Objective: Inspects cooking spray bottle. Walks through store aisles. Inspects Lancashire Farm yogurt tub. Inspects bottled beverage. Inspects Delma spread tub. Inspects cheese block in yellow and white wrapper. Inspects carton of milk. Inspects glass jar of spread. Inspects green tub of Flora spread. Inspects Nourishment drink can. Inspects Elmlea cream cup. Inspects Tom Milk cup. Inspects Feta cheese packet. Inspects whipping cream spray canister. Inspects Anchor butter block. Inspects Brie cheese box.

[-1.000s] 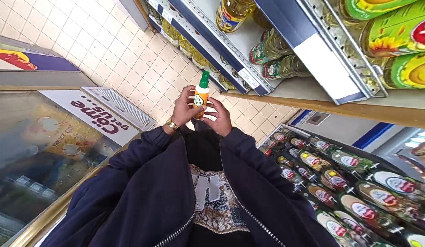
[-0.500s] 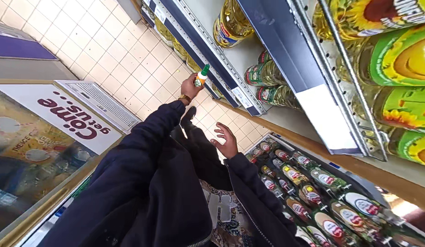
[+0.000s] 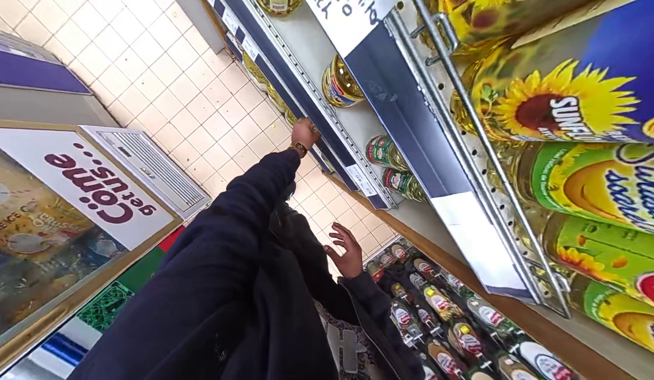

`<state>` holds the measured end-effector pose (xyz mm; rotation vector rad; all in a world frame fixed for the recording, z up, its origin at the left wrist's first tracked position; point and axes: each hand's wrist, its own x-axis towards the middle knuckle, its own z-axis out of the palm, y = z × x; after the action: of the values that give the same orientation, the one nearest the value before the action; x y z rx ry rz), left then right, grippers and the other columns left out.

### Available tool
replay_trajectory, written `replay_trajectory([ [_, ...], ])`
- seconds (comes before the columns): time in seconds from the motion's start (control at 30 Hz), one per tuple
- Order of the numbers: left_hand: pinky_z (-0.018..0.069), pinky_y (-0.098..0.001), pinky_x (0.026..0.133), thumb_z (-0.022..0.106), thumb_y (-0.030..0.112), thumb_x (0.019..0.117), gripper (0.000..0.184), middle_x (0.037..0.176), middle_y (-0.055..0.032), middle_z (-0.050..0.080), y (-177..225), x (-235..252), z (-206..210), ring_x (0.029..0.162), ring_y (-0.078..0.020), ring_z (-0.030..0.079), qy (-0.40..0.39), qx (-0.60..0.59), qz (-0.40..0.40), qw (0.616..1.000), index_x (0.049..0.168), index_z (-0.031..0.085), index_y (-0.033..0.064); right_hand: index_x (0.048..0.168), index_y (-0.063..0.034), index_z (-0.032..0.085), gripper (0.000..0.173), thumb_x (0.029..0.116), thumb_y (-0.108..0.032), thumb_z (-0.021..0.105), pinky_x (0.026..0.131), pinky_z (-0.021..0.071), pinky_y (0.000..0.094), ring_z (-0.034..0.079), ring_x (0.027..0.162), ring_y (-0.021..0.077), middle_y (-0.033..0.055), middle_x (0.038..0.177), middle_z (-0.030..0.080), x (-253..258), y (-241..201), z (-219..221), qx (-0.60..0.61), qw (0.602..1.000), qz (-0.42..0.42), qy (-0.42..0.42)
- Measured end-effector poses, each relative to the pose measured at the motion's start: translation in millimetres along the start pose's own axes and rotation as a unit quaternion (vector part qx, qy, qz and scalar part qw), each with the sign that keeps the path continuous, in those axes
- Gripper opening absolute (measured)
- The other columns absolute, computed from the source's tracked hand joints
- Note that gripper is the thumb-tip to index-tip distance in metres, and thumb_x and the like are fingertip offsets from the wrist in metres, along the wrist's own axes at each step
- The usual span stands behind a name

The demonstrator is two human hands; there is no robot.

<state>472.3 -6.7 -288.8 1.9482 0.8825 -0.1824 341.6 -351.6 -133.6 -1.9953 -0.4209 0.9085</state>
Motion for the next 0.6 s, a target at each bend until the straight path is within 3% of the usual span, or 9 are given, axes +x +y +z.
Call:
replay_trajectory([
  [0.4,0.0465,-0.0537,0.108,0.073,0.024,0.0881,0.051,0.132,-0.0244,0.063,20.0,1.6,3.6,0.128,-0.0377,0.058,0.021,0.021,-0.013,0.999,0.13,0.062,-0.0042,0.132,0.0032,0.063,0.058,0.0813,-0.02,0.079,0.086,0.0615,0.0372,0.069,0.111,0.0239,0.0206,0.141,0.059,4.3,3.5,-0.9,0.004,1.0,0.008,-0.01],
  [0.6,0.0406,-0.0514,0.114,0.073,0.02,0.0891,0.055,0.137,-0.0279,0.059,19.0,10.7,9.4,0.132,-0.039,0.055,0.022,0.007,0.019,1.0,0.134,0.058,-0.0082,0.132,0.0029,0.064,0.057,0.0814,-0.02,0.079,0.086,0.0617,0.0373,0.069,0.111,0.0239,0.0204,0.141,0.059,2.9,0.5,0.6,0.004,1.0,0.008,-0.01],
])
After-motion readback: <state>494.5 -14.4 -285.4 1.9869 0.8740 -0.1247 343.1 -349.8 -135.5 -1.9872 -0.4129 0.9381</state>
